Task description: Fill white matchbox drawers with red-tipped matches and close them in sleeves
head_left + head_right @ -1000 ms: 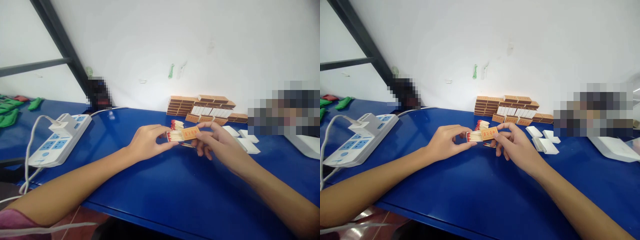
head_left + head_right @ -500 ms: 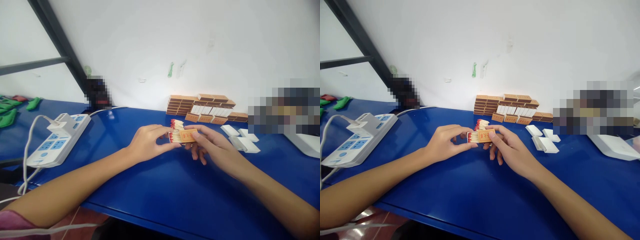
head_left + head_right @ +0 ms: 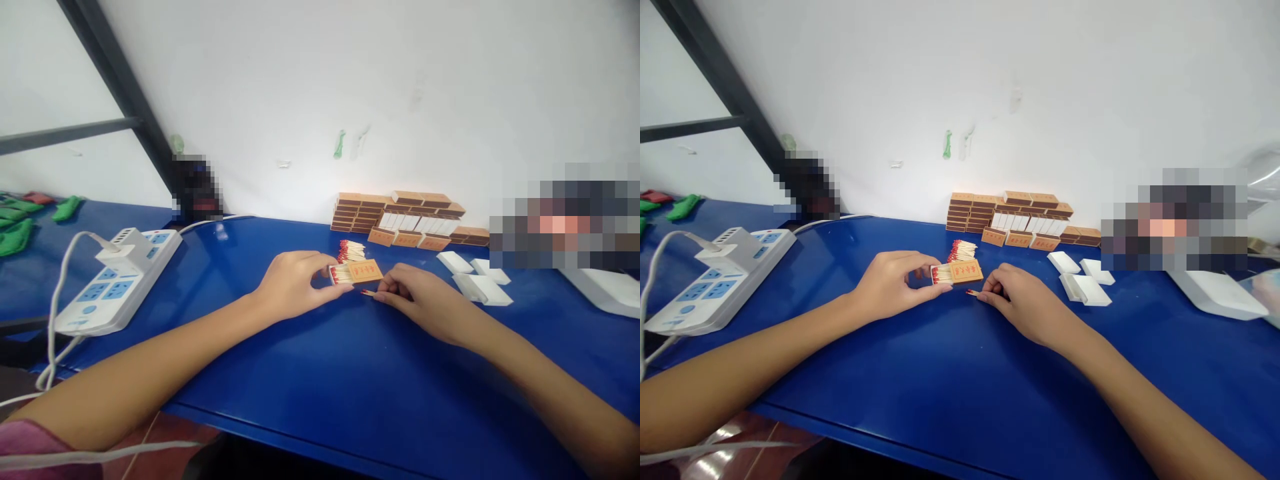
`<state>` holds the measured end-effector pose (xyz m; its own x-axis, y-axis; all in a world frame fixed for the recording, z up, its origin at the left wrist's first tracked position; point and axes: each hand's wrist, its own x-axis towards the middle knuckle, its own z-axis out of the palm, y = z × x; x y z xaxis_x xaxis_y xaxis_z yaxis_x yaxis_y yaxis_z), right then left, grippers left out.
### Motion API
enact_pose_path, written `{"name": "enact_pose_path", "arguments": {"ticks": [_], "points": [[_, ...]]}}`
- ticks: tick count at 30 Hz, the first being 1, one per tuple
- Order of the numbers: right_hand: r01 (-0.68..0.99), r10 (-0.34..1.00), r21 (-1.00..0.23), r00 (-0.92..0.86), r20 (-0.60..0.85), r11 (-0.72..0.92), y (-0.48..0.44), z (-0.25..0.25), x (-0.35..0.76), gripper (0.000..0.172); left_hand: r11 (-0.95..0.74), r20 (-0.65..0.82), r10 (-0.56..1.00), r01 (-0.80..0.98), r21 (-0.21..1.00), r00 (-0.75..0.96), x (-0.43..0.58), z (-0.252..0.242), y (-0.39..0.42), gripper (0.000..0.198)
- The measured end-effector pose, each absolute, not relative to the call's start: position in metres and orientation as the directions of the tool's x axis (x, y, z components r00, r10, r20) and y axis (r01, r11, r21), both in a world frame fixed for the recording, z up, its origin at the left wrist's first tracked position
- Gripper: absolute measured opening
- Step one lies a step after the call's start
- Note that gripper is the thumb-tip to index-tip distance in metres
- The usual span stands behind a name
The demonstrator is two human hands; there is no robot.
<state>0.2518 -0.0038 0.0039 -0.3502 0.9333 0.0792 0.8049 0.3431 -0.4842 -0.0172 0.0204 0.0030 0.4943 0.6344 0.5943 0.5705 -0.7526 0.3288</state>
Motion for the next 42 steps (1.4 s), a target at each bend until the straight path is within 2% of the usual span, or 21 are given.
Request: {"name": "enact_pose_path", "arguments": {"ticks": [5,11,16,24,30,38,42], "points": [[0.796,0.899,-0.436,-0.43,0.083,0.421,-0.009,0.005,0.258,0.031,-0.735,0.543,0.659,0.596,0.323,0.52,-0.019,0.002,0.022,0.033],[0.794,0.891,-0.43,-0.449,0.063,0.43,-0.009,0.005,0.258,0.03,-0.746,0.481,0.638,0.638,0.191,0.602,-0.02,0.001,0.022,0.037],[0.805,0.893,-0.436,-0.45,-0.004,0.403,-0.012,0.005,0.26,0.032,-0.747,0.461,0.644,0.632,0.206,0.611,-0.02,0.001,0.022,0.037],[0.832,0.91,-0.415,-0.413,-0.022,0.368,-0.011,0.007,0.266,0.03,-0.753,0.432,0.644,0.624,0.209,0.632,-0.02,0.003,0.02,0.036],[0.802,0.902,-0.465,-0.432,-0.021,0.374,-0.012,0.01,0.259,0.025,-0.747,0.423,0.653,0.624,0.228,0.628,-0.021,0.005,0.022,0.033],[0.81,0.883,-0.429,-0.466,-0.055,0.4,-0.02,0.01,0.254,0.035,-0.755,0.419,0.647,0.614,0.231,0.637,-0.021,0.006,0.022,0.032],[0.79,0.87,-0.462,-0.488,-0.073,0.404,-0.022,0.017,0.259,0.035,-0.759,0.409,0.644,0.606,0.239,0.646,-0.022,0.006,0.023,0.033]]}}
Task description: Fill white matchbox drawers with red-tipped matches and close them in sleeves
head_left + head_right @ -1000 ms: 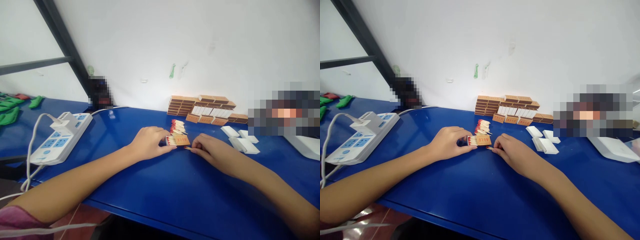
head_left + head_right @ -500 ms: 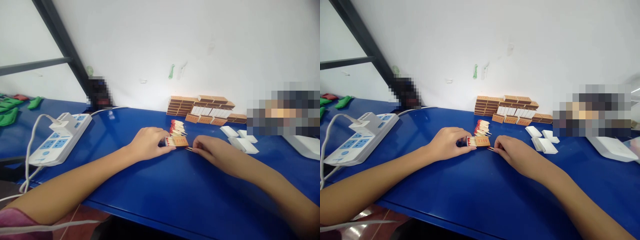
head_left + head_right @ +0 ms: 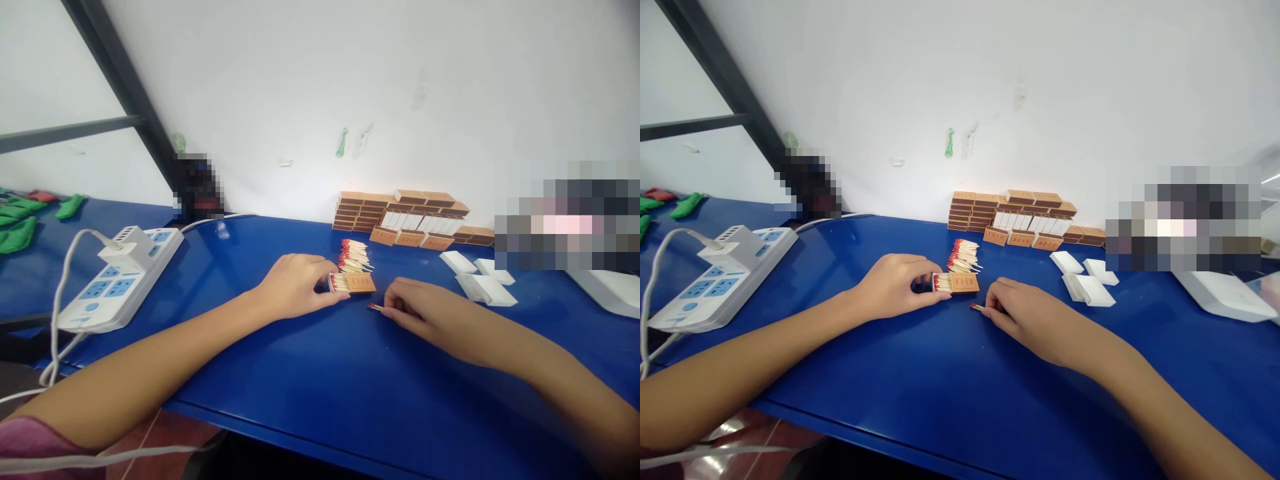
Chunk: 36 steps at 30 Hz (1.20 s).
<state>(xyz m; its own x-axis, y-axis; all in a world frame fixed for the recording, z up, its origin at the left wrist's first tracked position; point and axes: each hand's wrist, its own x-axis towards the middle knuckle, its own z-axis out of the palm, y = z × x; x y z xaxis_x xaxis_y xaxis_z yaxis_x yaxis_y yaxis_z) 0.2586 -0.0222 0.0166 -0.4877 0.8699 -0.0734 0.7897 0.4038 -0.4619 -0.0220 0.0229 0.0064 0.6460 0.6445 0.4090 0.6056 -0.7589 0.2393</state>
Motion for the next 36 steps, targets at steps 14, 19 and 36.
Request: {"name": "enact_pose_path", "arguments": {"ticks": [14,19,36], "points": [[0.499,0.914,-0.846,-0.405,-0.036,0.188,-0.024,0.034,0.236,0.035,-0.85,0.295,0.467,0.331,0.41,0.834,-0.019,0.009,0.02,0.031],[0.482,0.903,-0.859,-0.426,-0.057,0.174,-0.026,0.025,0.225,0.035,-0.741,0.291,0.577,0.338,0.58,0.763,-0.019,0.01,0.024,0.047],[0.549,0.934,-0.792,-0.351,0.071,0.266,-0.032,0.013,0.223,0.029,-0.546,0.242,0.724,0.322,0.773,0.645,-0.014,0.019,0.017,0.021]]}}
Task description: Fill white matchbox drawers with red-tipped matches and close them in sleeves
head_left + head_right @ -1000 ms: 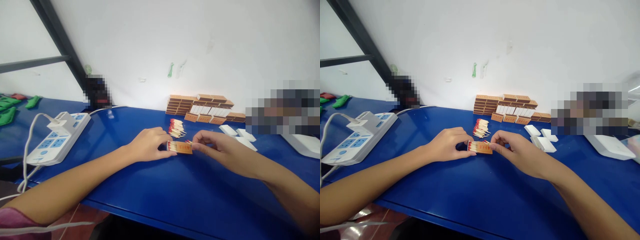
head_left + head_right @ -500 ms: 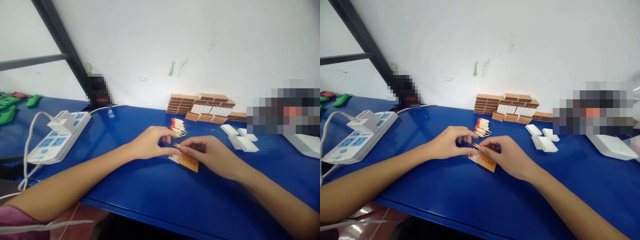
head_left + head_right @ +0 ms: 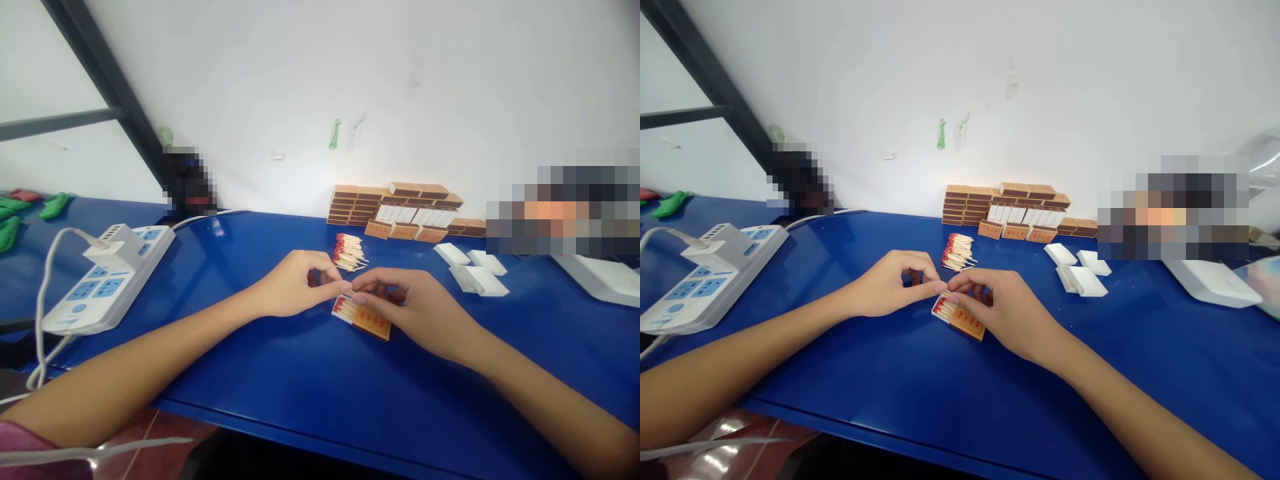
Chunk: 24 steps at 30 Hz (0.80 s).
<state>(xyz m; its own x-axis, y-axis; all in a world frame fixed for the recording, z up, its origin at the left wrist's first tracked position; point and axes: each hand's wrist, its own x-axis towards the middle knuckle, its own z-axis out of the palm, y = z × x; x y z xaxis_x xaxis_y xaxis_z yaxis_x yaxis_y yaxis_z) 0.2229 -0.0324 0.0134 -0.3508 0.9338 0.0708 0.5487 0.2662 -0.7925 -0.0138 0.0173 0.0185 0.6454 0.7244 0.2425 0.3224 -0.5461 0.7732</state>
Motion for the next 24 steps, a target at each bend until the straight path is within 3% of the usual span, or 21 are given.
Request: {"name": "enact_pose_path", "arguments": {"ticks": [5,12,24], "points": [[0.559,0.929,-0.775,-0.357,0.097,0.296,-0.031,0.014,0.222,0.028,-0.535,0.192,0.715,0.349,0.769,0.673,-0.016,0.022,0.022,0.024],[0.703,0.911,-0.58,-0.287,0.296,0.41,-0.022,0.019,0.237,0.024,-0.542,0.075,0.699,0.46,0.703,0.711,-0.029,0.025,0.034,0.036],[0.75,0.911,-0.522,-0.294,0.289,0.407,-0.019,0.016,0.242,0.024,-0.513,0.061,0.704,0.448,0.732,0.708,-0.021,0.017,0.026,0.038]]}}
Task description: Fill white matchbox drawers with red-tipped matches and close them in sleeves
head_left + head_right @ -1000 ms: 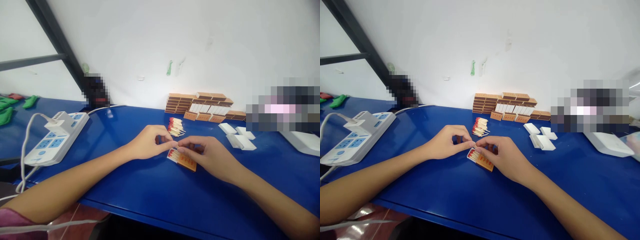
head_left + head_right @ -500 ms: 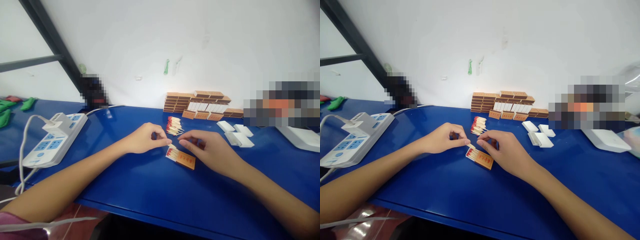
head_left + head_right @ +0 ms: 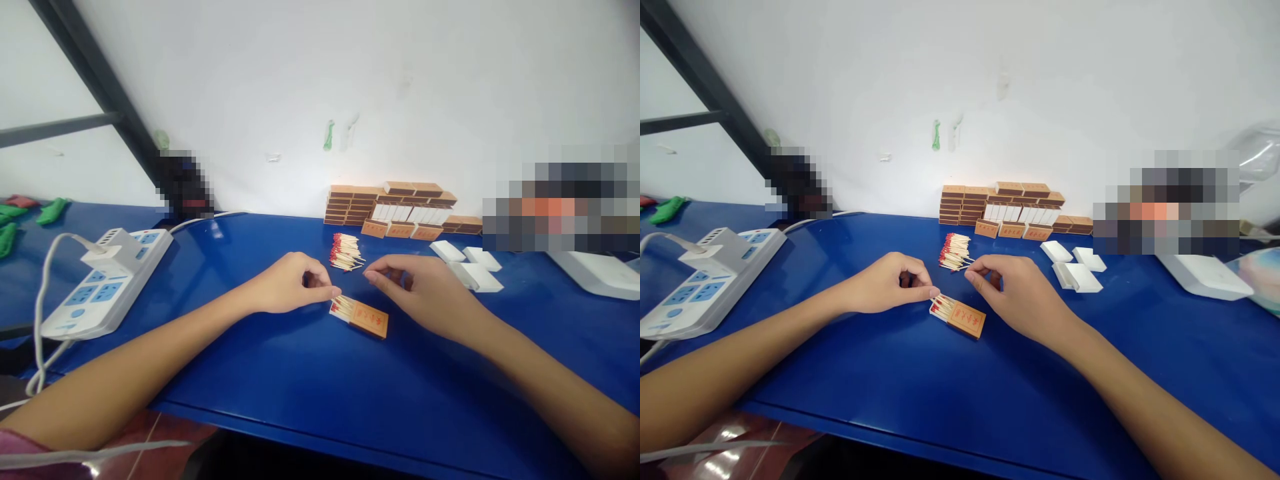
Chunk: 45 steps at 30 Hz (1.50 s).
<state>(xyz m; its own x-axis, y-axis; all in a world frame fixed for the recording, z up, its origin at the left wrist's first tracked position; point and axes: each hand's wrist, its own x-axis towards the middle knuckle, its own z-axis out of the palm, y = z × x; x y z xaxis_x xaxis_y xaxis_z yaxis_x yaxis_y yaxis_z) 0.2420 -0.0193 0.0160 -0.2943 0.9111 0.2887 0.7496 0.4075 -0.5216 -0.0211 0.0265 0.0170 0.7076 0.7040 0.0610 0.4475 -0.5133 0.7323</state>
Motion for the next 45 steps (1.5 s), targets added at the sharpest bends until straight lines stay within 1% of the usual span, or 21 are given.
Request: {"name": "enact_pose_path", "arguments": {"ticks": [4,6,11,16,18,23,28,33,45], "points": [[0.751,0.918,-0.53,-0.29,0.271,0.394,-0.019,0.017,0.243,0.025,-0.458,0.011,0.71,0.45,0.766,0.704,-0.019,0.016,0.022,0.036],[0.759,0.924,-0.527,-0.292,0.248,0.382,-0.02,0.018,0.244,0.026,-0.45,0.0,0.718,0.464,0.763,0.696,-0.018,0.017,0.021,0.036],[0.772,0.922,-0.505,-0.304,0.241,0.386,-0.019,0.019,0.244,0.026,-0.507,0.026,0.722,0.503,0.7,0.691,-0.023,0.025,0.023,0.04],[0.796,0.919,-0.462,-0.306,0.248,0.39,-0.019,0.021,0.246,0.025,-0.537,-0.066,0.672,0.547,0.642,0.738,-0.032,0.035,0.026,0.044],[0.801,0.922,-0.459,-0.301,0.244,0.383,-0.019,0.021,0.246,0.025,-0.558,-0.082,0.648,0.545,0.626,0.757,-0.032,0.036,0.025,0.041],[0.799,0.926,-0.47,-0.301,0.229,0.376,-0.018,0.02,0.246,0.025,-0.591,-0.075,0.617,0.525,0.613,0.783,-0.03,0.034,0.026,0.019],[0.801,0.918,-0.452,-0.314,0.243,0.393,-0.018,0.022,0.245,0.025,-0.61,-0.031,0.597,0.479,0.632,0.801,-0.03,0.034,0.027,0.008],[0.798,0.916,-0.452,-0.316,0.248,0.398,-0.02,0.024,0.245,0.024,-0.609,-0.004,0.611,0.473,0.637,0.792,-0.032,0.036,0.027,0.006],[0.789,0.922,-0.477,-0.318,0.22,0.386,-0.02,0.023,0.245,0.025,-0.657,0.09,0.564,0.381,0.651,0.821,-0.025,0.041,0.023,0.009]]}}
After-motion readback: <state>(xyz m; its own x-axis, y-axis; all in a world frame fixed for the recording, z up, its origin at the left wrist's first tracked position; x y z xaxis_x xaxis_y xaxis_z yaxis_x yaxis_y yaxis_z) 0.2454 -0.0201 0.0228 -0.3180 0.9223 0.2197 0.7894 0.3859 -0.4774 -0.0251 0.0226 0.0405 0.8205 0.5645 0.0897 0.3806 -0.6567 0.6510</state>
